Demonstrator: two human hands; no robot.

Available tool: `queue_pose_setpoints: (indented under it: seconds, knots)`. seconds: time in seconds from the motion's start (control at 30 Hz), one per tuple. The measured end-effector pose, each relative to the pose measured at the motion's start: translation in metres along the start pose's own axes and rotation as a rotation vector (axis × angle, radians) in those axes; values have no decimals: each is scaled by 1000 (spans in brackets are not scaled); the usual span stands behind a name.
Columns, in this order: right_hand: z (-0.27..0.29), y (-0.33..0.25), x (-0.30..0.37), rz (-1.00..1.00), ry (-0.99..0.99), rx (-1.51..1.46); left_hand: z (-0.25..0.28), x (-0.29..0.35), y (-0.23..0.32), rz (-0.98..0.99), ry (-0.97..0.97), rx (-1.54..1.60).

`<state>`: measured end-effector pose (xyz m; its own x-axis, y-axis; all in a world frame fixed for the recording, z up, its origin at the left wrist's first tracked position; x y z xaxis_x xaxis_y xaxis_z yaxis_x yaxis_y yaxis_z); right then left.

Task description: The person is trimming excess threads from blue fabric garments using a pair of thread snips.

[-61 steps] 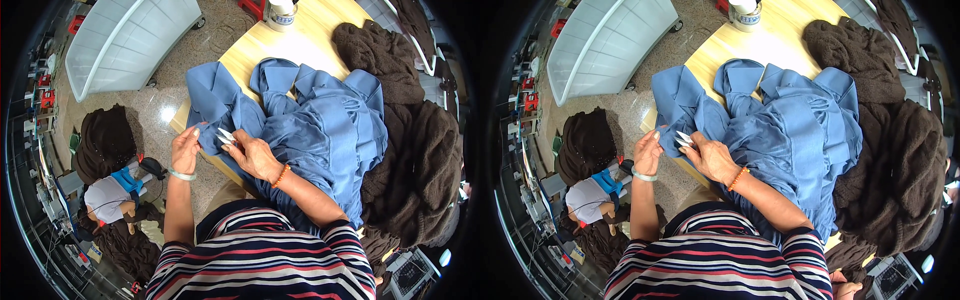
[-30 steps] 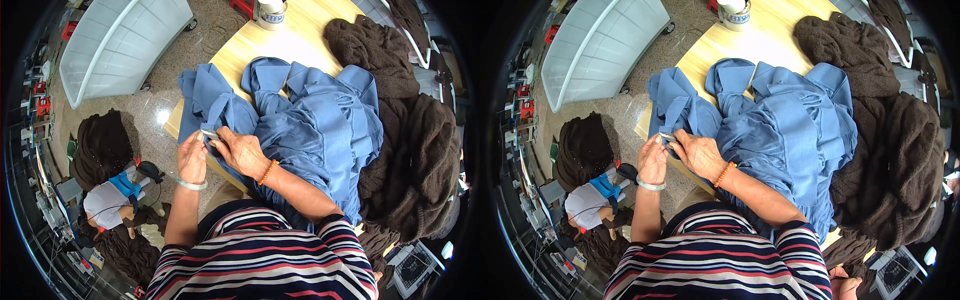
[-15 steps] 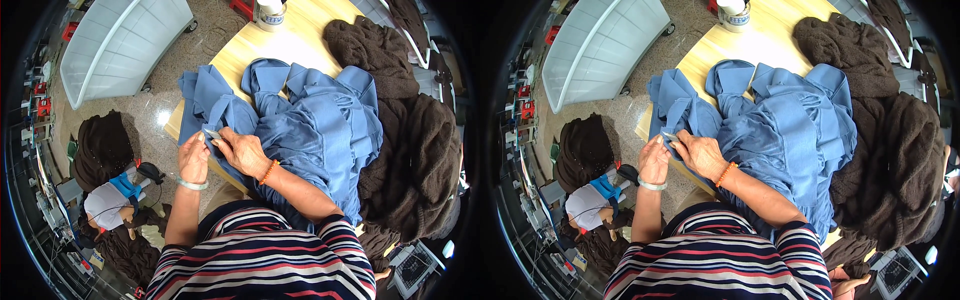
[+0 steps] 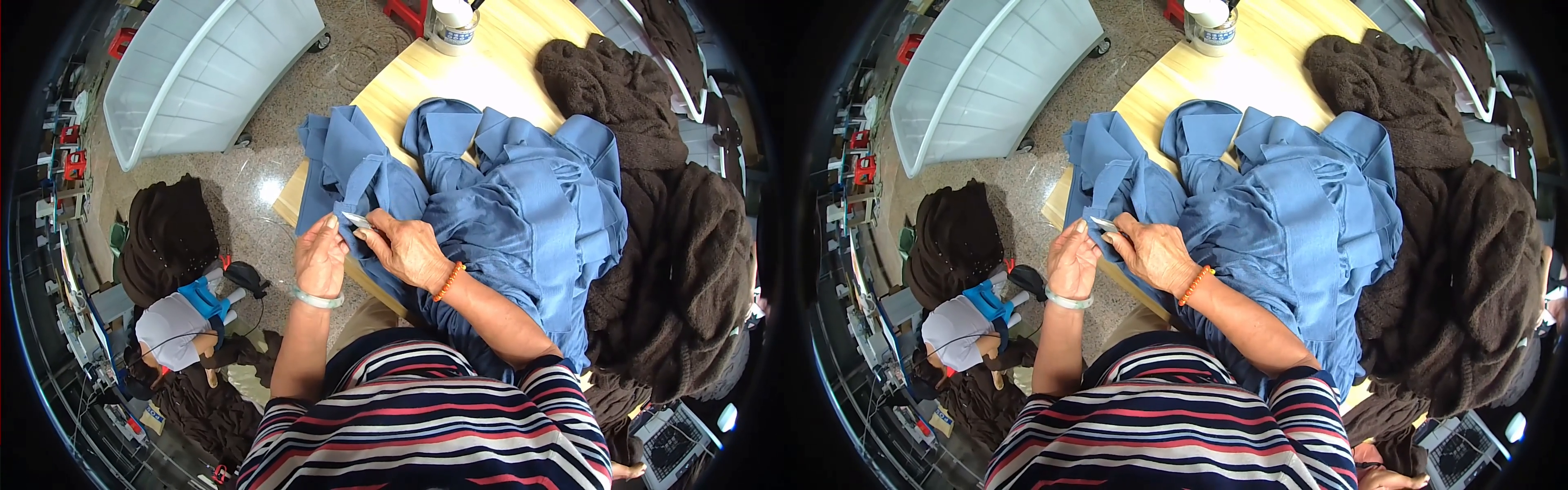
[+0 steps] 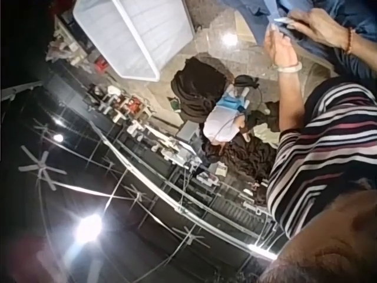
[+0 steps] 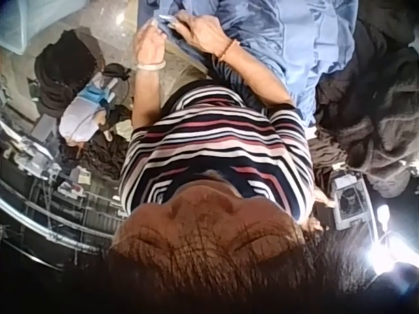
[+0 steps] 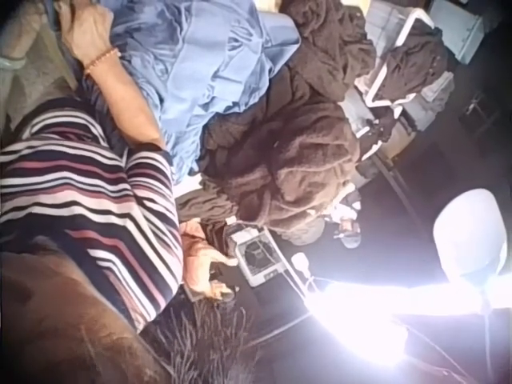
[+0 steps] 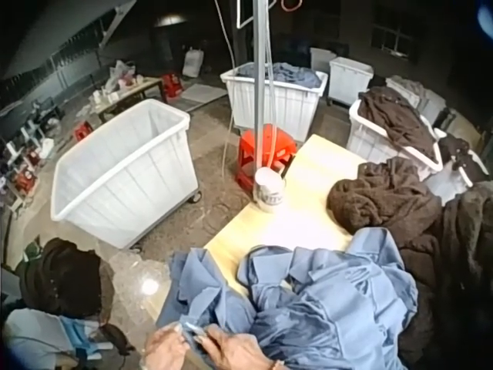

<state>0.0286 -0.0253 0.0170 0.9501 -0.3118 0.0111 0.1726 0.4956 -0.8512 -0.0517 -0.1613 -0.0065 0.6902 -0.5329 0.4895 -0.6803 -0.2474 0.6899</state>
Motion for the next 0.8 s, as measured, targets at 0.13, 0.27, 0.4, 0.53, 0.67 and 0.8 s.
queue_pose_setpoints:
  seconds: [0.13,0.27,0.4,0.53,0.67,0.8]
  knots:
    - [8,2,-1,-38,84,-96,-6,2,4,-19,-27,15]
    - [26,0,0,-107,157,-224,-7,3,5,-32,20,33]
    - [68,-1,4,-185,270,-378,-27,8,10,-99,2,110]
    - [157,-27,13,22,597,-367,-85,34,-3,-124,-250,5]
    - [234,-70,18,91,514,-380,-184,109,-62,-307,-1015,-271]
    - [205,-104,0,-97,279,-276,-201,182,-172,123,-1713,-468]
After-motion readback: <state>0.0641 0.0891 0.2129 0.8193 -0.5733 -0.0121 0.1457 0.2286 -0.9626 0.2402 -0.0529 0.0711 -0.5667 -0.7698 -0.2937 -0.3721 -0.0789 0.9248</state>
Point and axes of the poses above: each hand's wrist, its own x-axis away from the middle knuckle, its own z-axis out of the back of the hand, y = z × x, the point moved 4 cm from there along -x, towards the middle knuckle
